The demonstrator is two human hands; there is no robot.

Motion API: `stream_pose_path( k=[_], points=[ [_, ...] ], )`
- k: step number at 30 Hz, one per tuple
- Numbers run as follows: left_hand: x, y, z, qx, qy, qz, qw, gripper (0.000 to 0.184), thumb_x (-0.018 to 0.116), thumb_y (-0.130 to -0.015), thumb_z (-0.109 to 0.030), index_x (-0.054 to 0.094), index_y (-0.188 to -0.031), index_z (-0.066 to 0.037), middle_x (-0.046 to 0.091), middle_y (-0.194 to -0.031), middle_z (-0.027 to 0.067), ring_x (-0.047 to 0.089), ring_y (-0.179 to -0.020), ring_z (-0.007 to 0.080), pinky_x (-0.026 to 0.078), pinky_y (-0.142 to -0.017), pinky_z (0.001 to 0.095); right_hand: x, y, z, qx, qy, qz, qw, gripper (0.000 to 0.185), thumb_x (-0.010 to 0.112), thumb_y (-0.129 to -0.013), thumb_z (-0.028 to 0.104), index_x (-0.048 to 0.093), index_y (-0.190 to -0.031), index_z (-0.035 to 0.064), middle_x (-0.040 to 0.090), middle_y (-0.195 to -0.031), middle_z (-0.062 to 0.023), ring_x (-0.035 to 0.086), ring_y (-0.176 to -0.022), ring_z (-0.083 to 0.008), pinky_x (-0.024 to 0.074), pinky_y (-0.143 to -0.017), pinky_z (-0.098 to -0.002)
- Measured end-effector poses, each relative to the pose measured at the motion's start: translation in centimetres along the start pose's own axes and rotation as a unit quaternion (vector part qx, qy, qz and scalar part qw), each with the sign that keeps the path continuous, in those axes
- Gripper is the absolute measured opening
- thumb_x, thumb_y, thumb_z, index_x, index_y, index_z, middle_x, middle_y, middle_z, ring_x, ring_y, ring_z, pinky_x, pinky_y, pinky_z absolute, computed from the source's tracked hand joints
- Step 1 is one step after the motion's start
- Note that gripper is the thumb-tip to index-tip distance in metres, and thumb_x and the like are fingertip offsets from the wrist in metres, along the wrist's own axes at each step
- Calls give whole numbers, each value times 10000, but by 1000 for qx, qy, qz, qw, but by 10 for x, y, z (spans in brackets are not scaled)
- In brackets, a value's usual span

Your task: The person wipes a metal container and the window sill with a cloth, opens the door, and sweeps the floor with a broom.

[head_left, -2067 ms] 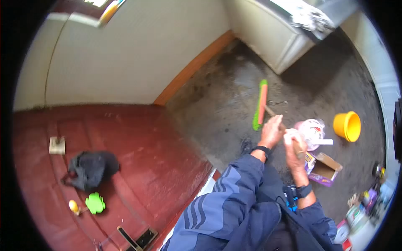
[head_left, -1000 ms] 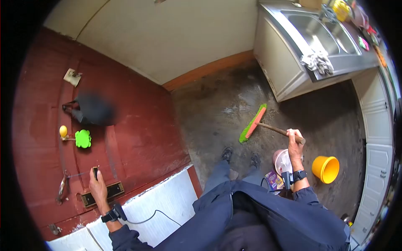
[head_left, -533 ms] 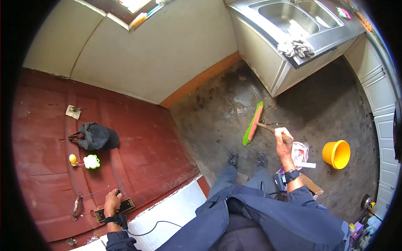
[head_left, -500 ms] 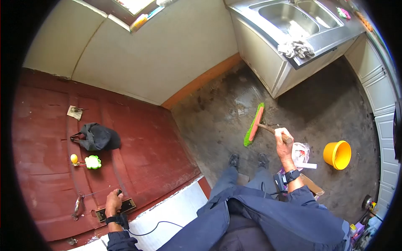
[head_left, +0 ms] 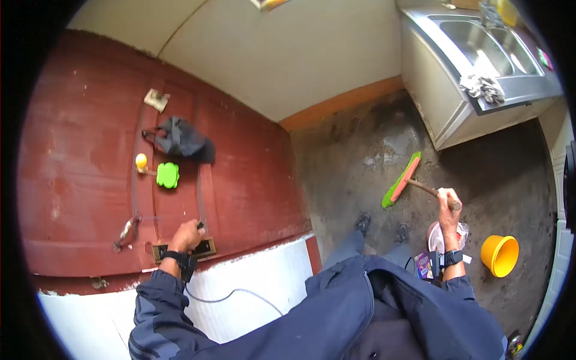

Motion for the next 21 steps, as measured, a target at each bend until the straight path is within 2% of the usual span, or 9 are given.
stream_pose_path(
  k=[2,5,9,11,12,14,17,18,21],
  points=[
    [-13,17,-14,-41,32,8,999,348,616,-972,-253,605,-1197,12,716,-982,226,730,-776,317,584,-545,430,1,0,-1,25,-23,20,999,214,601,-996,146,571,-830,15,544,-806,40,483,-808,-57,405,-749,-226],
    [-9,13,-11,-33,37,-13,999,344,629,-964,-255,611,-1180,12,716,-989,232,726,-782,352,582,-546,435,9,-6,5,-30,-5,-3,1000,234,624,-979,175,571,-803,30,462,-729,66,410,-707,-45,355,-622,-237],
    [-3,6,-9,8,4,-69,998,331,631,-945,-247,618,-1183,-17,698,-1047,265,692,-934,424,574,-739,489,18,-10,10,-28,0,-6,1000,231,630,-977,175,572,-803,34,477,-735,57,420,-722,-47,372,-629,-245],
    [9,1,1,32,-11,-102,994,331,631,-936,-243,619,-1190,-31,687,-1071,278,662,-1015,448,546,-854,511,12,-7,16,16,37,32,999,198,595,-996,130,583,-837,13,528,-802,49,471,-801,-52,411,-740,-230],
    [8,3,1,3,25,-75,997,341,626,-935,-248,612,-1203,-37,685,-1078,277,635,-1083,445,495,-943,524,10,-3,10,10,27,38,999,197,590,-1000,131,595,-849,5,559,-825,34,500,-827,-61,427,-772,-236],
    [10,1,5,13,4,-106,994,333,632,-935,-254,615,-1190,-41,684,-1086,274,636,-1078,448,500,-922,524,4,-4,7,12,23,37,999,206,582,-1009,141,619,-882,-17,630,-895,-9,569,-907,-94,458,-866,-260],
    [7,0,8,-2,29,-94,995,314,630,-939,-246,624,-1175,-40,685,-1079,272,632,-1077,451,497,-912,521,14,-8,10,5,10,42,999,201,581,-1009,138,622,-887,-17,627,-893,-8,570,-907,-101,459,-873,-267],
    [6,-1,7,-7,40,-79,996,312,629,-940,-245,627,-1173,-38,685,-1074,272,632,-1076,451,497,-911,521,23,-11,18,-37,-2,24,999,207,609,-987,124,572,-817,12,526,-779,46,456,-769,-51,399,-693,-234],
    [-1,2,0,-31,71,-53,996,309,628,-939,-238,636,-1172,-35,682,-1060,282,630,-1077,452,495,-910,519,32,-17,24,-26,3,23,999,206,615,-982,119,565,-813,11,525,-782,42,455,-763,-56,401,-694,-238]
  ],
)
Point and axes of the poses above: each hand's wrist, its own y-axis away from the middle knuckle, its own x-axis out of the palm, z = x × y, the point moved 1 cm from there along -y, towards the middle knuckle
